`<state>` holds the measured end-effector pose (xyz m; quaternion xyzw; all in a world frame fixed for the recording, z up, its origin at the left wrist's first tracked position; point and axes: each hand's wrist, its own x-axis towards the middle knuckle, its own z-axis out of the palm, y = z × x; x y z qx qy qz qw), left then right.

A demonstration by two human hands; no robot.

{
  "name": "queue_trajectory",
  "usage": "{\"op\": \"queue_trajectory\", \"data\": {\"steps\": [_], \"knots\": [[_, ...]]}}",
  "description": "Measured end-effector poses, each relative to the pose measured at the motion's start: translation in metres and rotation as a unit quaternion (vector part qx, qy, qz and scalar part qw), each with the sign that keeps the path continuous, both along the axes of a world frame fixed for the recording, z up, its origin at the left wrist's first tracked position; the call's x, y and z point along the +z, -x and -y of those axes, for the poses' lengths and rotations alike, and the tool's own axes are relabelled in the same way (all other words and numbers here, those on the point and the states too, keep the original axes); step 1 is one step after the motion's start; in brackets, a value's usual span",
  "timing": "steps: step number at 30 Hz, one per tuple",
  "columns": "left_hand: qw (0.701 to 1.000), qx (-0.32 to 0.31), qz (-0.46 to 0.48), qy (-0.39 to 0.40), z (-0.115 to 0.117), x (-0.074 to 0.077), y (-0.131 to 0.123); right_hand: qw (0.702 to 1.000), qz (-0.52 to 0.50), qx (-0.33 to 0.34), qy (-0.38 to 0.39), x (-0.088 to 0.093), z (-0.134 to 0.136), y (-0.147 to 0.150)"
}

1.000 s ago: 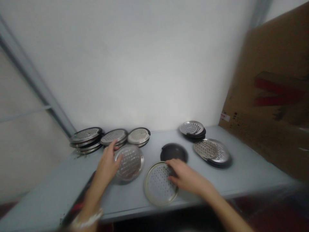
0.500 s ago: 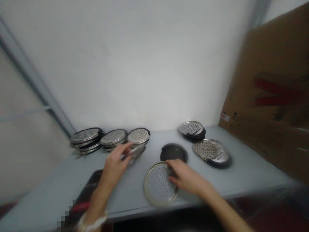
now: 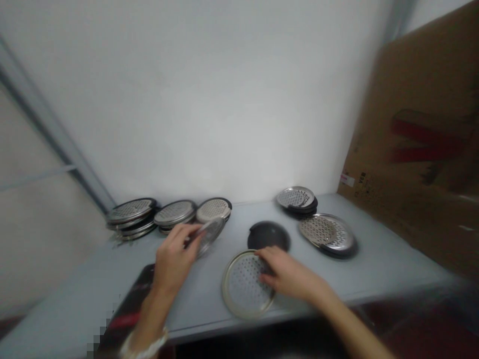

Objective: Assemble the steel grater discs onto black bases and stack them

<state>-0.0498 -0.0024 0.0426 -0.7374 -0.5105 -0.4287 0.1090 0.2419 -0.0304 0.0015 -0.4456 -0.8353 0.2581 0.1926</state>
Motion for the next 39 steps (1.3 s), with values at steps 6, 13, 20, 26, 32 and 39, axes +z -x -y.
{"op": "queue_trajectory", "data": {"steps": [6,13,20,26,32,39], "knots": [[0.997,-0.058,-0.021,-0.042,0.014,0.006,-0.020,1.000,0.011,0.026,0.010,0.001,0.007,0.006],[0.977,-0.138,-0.123,-0.105,0.041,-0.017,-0.032,0.996,0.011,0.084,-0.004,-0.010,0.012,0.019],[0.955,-0.182,-0.181,-0.146,0.078,-0.061,-0.027,0.999,-0.034,-0.025,-0.031,-0.003,0.002,0.014],[0.964,-0.143,-0.151,-0.165,0.070,-0.070,-0.024,0.998,-0.051,-0.039,-0.004,-0.005,0.003,0.014],[0.979,-0.061,-0.100,-0.168,0.061,-0.064,-0.003,1.000,-0.016,-0.013,-0.002,-0.003,0.007,0.014],[0.975,-0.080,-0.133,-0.159,0.064,-0.076,-0.018,0.999,0.028,0.037,-0.023,-0.010,0.006,0.020]]}}
